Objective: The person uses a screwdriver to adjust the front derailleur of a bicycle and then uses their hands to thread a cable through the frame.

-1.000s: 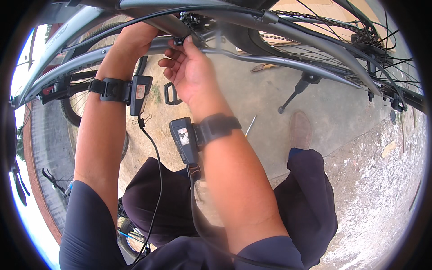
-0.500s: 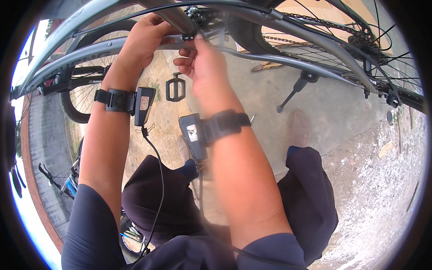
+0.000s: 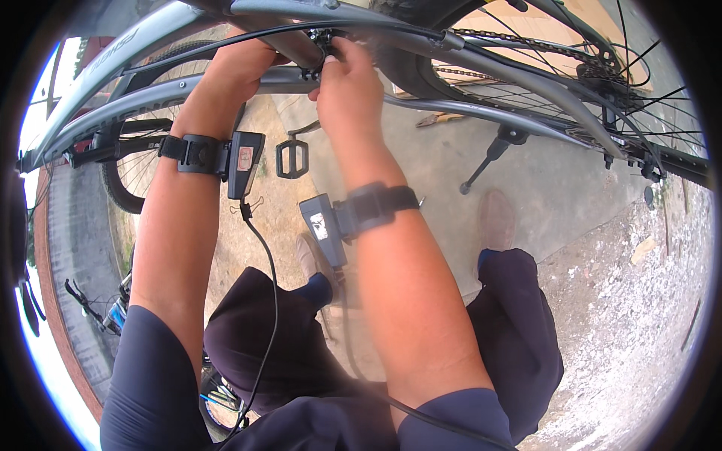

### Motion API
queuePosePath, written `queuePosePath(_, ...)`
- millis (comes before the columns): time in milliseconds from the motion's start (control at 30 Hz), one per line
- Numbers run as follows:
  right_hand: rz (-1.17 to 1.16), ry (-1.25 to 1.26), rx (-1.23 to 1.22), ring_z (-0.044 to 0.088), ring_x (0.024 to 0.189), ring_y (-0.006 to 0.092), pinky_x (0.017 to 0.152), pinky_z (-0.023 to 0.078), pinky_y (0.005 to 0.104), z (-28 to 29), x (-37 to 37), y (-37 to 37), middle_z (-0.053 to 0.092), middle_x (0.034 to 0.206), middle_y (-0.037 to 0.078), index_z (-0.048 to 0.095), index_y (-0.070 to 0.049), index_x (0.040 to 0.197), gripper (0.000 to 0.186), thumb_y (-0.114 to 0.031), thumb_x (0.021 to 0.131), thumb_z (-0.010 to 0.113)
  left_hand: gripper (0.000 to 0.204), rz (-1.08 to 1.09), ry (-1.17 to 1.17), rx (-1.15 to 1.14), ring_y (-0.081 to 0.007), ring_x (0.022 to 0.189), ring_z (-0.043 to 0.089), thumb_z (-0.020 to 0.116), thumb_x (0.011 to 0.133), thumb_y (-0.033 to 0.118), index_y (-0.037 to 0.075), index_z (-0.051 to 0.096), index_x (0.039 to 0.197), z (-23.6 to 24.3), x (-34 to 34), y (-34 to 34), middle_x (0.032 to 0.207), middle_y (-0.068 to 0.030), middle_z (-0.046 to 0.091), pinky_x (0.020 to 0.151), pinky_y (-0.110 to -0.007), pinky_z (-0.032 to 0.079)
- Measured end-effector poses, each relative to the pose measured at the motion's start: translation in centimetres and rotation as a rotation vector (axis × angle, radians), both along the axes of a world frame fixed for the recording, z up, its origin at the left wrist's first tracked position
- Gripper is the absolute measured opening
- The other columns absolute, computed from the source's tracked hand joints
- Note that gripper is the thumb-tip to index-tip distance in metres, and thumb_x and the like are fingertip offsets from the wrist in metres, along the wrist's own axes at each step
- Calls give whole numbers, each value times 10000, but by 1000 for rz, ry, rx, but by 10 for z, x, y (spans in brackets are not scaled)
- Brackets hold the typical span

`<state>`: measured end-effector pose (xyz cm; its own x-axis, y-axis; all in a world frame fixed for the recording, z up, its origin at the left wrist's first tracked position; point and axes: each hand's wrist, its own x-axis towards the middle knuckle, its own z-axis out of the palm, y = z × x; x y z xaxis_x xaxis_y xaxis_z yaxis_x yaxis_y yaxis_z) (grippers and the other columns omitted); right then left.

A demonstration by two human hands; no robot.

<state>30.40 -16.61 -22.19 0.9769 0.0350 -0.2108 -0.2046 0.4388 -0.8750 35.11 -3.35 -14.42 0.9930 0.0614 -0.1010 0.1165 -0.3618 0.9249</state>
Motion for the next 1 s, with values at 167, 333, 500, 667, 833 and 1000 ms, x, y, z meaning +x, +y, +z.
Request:
queuePosePath(167,8,-27,-21,634,559,155,547,498,295,1,-1,-1,660,829,99,553,-20,1278,340,-113,955,506,158,-32,-12,-5,-139,903,668,619,917,119,68,670,1057,0,6,4,976,-34,700,716,-274,495)
queuePosePath(333,19,-29,-9,629,560,144,544,491,293,4,-3,-1,651,833,87,562,-14,1280,345,-104,951,507,170,-74,-18,2,-136,911,667,623,912,114,71,669,1070,0,11,14,984,-31,702,723,-272,491)
queuePosePath(500,16,-19,-5,631,575,144,559,490,288,3,-5,-2,647,846,86,562,-24,1293,360,-113,950,497,184,-131,-26,5,-133,919,667,626,907,109,74,669,1082,-6,13,24,992,-28,703,730,-269,486)
queuePosePath(667,29,56,-19,642,613,155,589,498,289,-15,-15,-8,653,896,99,571,-35,1286,369,-121,935,495,206,-31,-30,24,-127,911,663,630,910,116,77,666,1109,-6,-4,21,996,-26,703,735,-260,475)
queuePosePath(833,161,103,-114,655,697,165,638,509,309,-28,-34,-26,664,929,104,588,-45,1270,366,-126,921,508,289,144,-3,67,-129,833,647,663,920,222,21,665,1128,17,-62,14,979,-56,696,688,-257,467)
queuePosePath(1000,331,214,-304,622,723,123,614,456,266,-41,-57,-49,632,1005,51,615,-66,1237,324,-172,935,563,285,119,183,125,-88,851,624,613,972,232,46,639,1187,37,-155,34,976,-19,672,713,-226,445)
